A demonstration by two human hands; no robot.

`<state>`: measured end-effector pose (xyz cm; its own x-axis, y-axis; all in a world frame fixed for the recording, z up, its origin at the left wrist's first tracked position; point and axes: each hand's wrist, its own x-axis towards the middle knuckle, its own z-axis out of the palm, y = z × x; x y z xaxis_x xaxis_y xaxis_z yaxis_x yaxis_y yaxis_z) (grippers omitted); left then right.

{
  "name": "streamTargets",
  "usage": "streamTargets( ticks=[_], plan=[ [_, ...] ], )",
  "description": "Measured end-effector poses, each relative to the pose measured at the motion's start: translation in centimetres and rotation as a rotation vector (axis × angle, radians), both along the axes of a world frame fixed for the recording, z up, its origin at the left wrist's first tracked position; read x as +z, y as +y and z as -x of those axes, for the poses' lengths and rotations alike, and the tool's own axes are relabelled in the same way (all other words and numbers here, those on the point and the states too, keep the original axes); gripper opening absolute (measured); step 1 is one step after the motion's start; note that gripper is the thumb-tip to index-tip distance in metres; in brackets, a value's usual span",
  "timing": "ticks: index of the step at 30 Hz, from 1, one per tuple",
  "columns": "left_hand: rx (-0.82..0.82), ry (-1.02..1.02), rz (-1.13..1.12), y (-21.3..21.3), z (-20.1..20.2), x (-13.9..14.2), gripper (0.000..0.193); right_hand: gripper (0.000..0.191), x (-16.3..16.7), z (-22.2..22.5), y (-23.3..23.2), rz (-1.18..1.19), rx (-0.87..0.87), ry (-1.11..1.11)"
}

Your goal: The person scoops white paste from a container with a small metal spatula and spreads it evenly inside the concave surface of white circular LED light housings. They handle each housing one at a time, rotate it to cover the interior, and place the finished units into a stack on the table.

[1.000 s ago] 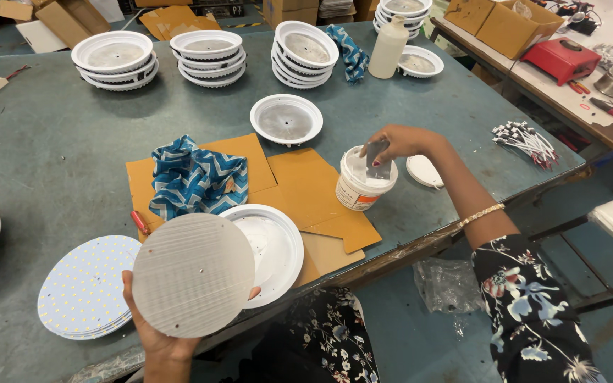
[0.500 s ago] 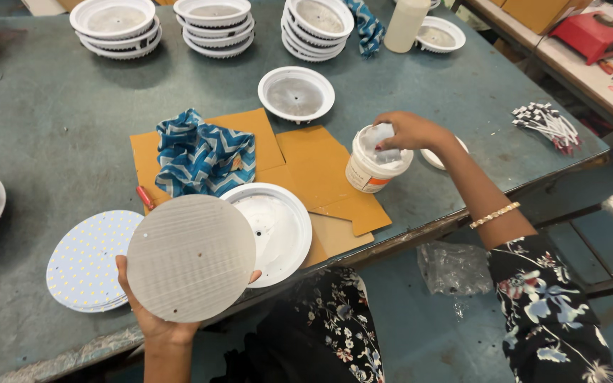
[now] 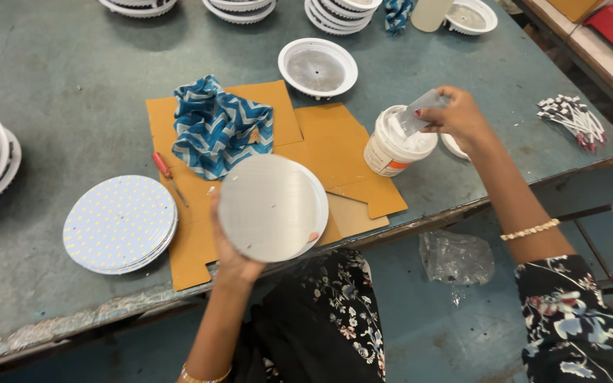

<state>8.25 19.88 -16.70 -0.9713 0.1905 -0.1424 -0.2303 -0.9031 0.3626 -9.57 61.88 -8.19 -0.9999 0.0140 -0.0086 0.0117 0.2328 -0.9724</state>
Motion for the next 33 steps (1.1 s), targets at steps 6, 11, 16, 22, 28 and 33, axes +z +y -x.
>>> streamTargets(
  ticks=[6,11,16,22,28,33],
  plan=[
    [-0.203,0.151,-0.197,1.4,2.4,-0.2,0.089,0.027,1.5,-4.0,-7.3,0.224,0.141,0.024],
    [-0.239,0.178,-0.315,1.2,3.5,-0.3,0.094,0.023,-0.9,-9.4,-16.7,0.139,0.168,0.147],
    [-0.107,0.184,-0.35,0.2,3.9,-1.4,0.081,0.044,-5.0,-13.9,-27.8,-0.081,0.024,0.494],
    [0.095,0.115,-0.179,-1.9,3.0,-2.3,0.069,0.054,-6.2,-17.7,-34.9,-0.3,0.021,0.586],
    [0.106,0.156,-0.149,-3.3,2.3,-3.0,0.07,0.052,-4.8,-20.6,-35.7,-0.255,0.084,0.48],
    [0.135,0.184,-0.111,-5.0,2.4,-1.6,0.072,0.048,-4.7,-21.4,-33.0,-0.332,0.238,0.474]
  ],
)
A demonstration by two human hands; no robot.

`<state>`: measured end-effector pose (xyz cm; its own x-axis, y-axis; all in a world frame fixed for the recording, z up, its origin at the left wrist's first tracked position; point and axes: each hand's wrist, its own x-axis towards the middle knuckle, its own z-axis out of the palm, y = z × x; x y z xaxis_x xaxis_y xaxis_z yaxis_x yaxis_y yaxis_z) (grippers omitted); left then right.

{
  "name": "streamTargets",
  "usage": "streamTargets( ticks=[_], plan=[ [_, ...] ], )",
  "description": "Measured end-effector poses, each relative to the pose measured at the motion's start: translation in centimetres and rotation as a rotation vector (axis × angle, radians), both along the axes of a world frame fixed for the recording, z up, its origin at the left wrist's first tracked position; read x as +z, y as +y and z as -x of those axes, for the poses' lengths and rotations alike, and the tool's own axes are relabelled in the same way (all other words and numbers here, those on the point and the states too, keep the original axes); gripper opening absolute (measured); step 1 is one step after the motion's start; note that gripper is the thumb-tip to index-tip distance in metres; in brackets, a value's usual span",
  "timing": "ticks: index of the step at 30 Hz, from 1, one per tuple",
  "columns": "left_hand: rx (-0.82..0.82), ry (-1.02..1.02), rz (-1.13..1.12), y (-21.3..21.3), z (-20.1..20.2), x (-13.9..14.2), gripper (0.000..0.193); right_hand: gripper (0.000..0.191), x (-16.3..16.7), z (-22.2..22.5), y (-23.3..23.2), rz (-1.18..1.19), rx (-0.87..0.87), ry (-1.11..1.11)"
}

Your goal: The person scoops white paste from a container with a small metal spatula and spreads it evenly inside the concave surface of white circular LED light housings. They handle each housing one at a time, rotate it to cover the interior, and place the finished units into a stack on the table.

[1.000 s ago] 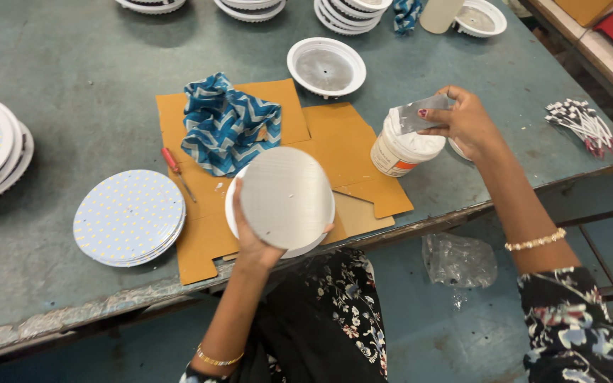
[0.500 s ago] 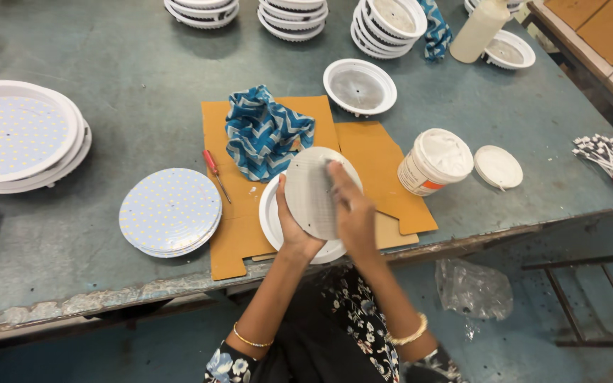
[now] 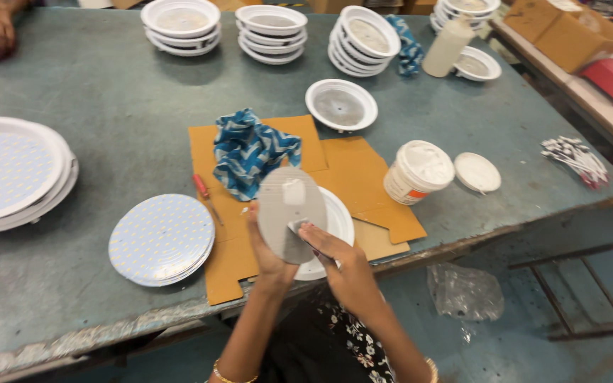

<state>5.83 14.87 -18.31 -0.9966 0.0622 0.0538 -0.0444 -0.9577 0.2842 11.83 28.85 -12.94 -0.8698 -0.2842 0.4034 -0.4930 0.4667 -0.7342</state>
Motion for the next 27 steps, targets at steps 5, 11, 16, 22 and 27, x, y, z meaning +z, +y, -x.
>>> streamTargets(
  ticks=[5,11,16,22,27],
  plan=[
    [-0.189,-0.051,0.009,-3.1,-1.7,2.3,0.077,0.036,2.4,5.4,9.3,-0.007,-0.538,-0.249],
    [-0.187,-0.072,-0.084,-4.2,-2.3,2.6,0.084,0.022,5.4,11.5,20.9,-0.092,-0.553,0.033],
    [-0.218,-0.069,-0.034,-3.9,-2.5,1.9,0.08,0.027,6.4,14.1,26.4,-0.161,-0.488,0.022],
    [-0.179,-0.171,0.005,-3.7,-3.1,1.6,0.077,0.035,4.7,17.1,30.5,-0.078,-0.469,-0.11],
    [-0.174,-0.202,0.01,-3.5,-2.9,1.3,0.077,0.029,3.4,18.9,30.2,-0.022,-0.387,-0.051]
  ],
)
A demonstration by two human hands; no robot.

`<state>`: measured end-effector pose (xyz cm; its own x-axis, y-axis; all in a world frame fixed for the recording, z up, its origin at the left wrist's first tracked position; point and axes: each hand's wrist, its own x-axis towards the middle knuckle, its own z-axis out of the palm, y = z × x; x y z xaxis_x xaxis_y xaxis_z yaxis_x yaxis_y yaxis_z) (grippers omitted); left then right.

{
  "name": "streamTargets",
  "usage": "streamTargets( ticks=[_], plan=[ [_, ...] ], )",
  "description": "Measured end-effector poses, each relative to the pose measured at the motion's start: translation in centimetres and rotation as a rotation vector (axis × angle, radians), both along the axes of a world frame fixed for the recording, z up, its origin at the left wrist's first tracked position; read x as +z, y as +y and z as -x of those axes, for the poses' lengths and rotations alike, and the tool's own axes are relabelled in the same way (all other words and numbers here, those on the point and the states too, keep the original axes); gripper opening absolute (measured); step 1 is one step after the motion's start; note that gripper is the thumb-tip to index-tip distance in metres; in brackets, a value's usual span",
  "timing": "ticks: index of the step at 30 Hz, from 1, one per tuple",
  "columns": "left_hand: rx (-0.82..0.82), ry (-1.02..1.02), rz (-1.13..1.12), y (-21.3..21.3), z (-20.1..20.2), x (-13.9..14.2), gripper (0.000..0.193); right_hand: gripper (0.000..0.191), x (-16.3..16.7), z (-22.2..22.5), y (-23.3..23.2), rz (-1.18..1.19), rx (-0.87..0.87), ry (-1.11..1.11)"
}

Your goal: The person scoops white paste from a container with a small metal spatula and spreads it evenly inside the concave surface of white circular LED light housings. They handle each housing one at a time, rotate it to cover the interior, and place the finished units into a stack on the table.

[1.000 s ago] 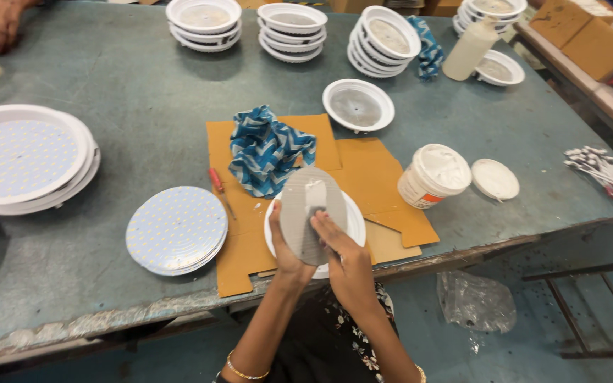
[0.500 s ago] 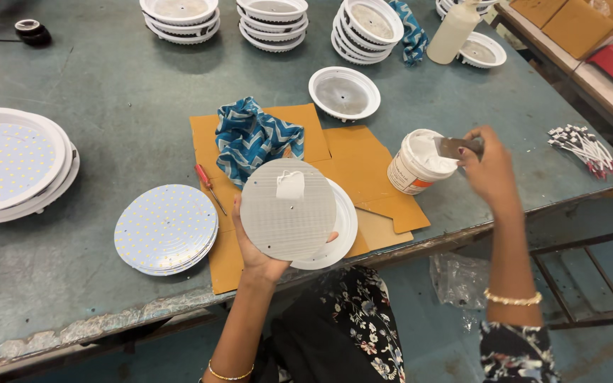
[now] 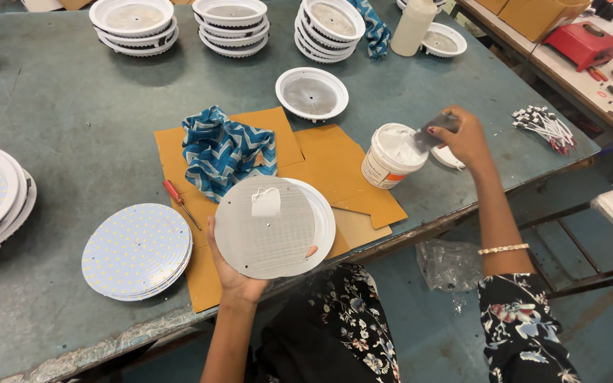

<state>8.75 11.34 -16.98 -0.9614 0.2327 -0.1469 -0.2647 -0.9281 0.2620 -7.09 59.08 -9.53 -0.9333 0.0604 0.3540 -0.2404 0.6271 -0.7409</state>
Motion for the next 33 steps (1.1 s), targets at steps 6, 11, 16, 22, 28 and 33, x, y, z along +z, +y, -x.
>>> streamTargets(
  ticks=[6,11,16,22,28,33],
  plan=[
    [-0.017,-0.015,0.006,0.4,0.0,-0.1,0.08,0.027,-1.5,0.5,-3.7,-0.168,-0.014,-0.041],
    [0.005,-0.026,0.023,0.2,-0.1,-0.1,0.081,0.023,-1.5,-0.4,-5.1,-0.223,-0.042,-0.104],
    [0.013,-0.006,0.011,0.2,0.1,-0.5,0.081,0.016,-1.5,-1.2,-4.3,-0.018,0.013,-0.153],
    [-0.007,0.014,-0.007,0.8,0.8,-1.1,0.078,0.018,-2.5,-1.4,-3.2,0.172,-0.006,-0.168],
    [-0.022,-0.016,-0.032,0.9,0.7,-0.9,0.078,0.019,-2.5,-1.3,-2.6,0.498,0.014,-0.193],
    [-0.01,-0.054,-0.027,0.9,0.7,-0.8,0.077,0.019,-1.2,-1.8,-3.3,0.666,0.003,-0.163]
  ],
)
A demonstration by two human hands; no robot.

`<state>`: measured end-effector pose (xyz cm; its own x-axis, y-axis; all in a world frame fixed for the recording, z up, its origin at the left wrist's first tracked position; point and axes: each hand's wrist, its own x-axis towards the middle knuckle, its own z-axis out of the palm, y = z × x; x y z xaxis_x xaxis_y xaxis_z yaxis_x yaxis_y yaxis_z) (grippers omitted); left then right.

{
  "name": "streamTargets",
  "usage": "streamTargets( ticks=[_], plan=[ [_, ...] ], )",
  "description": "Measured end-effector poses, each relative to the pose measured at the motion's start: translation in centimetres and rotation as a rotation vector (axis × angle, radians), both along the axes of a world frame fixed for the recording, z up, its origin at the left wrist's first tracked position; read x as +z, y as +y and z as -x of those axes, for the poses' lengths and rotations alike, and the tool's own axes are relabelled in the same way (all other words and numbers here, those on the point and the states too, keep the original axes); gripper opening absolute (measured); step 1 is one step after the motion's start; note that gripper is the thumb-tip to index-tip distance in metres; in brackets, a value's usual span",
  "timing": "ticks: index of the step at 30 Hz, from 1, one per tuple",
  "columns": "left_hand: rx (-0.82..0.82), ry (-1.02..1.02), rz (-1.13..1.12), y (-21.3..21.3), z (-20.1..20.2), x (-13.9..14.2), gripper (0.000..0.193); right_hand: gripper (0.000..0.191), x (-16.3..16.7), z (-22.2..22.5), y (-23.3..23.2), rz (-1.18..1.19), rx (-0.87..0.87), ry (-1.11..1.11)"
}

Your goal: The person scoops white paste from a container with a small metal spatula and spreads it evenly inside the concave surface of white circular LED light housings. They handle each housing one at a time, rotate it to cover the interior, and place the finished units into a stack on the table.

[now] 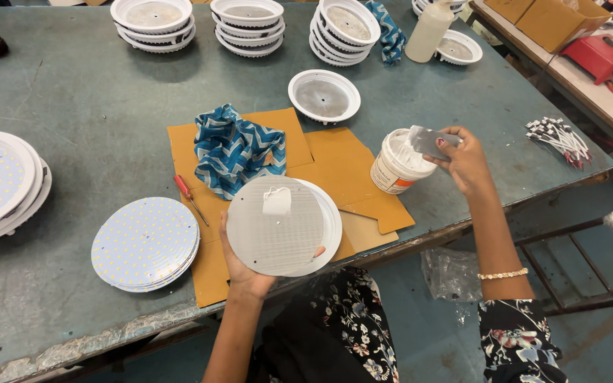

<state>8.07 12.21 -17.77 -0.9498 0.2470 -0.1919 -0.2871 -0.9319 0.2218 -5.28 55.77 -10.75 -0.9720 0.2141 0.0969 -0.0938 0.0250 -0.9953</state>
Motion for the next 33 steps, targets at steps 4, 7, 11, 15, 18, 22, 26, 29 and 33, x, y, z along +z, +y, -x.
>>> streamTargets(
  ticks=[4,7,11,15,18,22,26,29,33],
  plan=[
    [0.022,-0.002,-0.001,0.8,0.4,0.1,0.078,0.025,1.8,-1.0,-1.8,0.009,0.069,0.054],
    [0.002,-0.017,-0.045,2.0,0.8,0.3,0.079,0.028,2.9,-2.3,-4.3,0.058,0.167,0.076],
    [-0.051,0.03,-0.109,3.7,1.1,0.4,0.08,0.039,2.1,-5.3,-10.7,0.229,0.287,0.027],
    [-0.033,0.106,-0.159,4.3,1.3,0.1,0.078,0.039,-1.2,-10.0,-19.7,0.009,0.298,0.102],
    [0.054,0.095,-0.175,4.3,1.5,-0.4,0.076,0.044,-3.5,-13.2,-25.2,-0.177,0.111,-0.005],
    [0.17,0.133,-0.12,4.1,1.2,-1.1,0.073,0.053,-4.8,-15.8,-28.7,-0.525,0.103,0.335],
    [0.248,0.139,-0.042,3.7,0.8,-1.6,0.073,0.057,-4.1,-17.9,-28.9,-0.696,0.129,0.32],
    [0.269,0.13,0.018,3.6,0.6,-2.0,0.076,0.044,-2.9,-18.6,-27.7,-0.623,0.146,0.368],
    [0.182,0.245,0.099,3.6,-0.4,-2.4,0.082,0.028,-1.8,-16.5,-25.3,-0.362,-0.01,0.115]
  ],
)
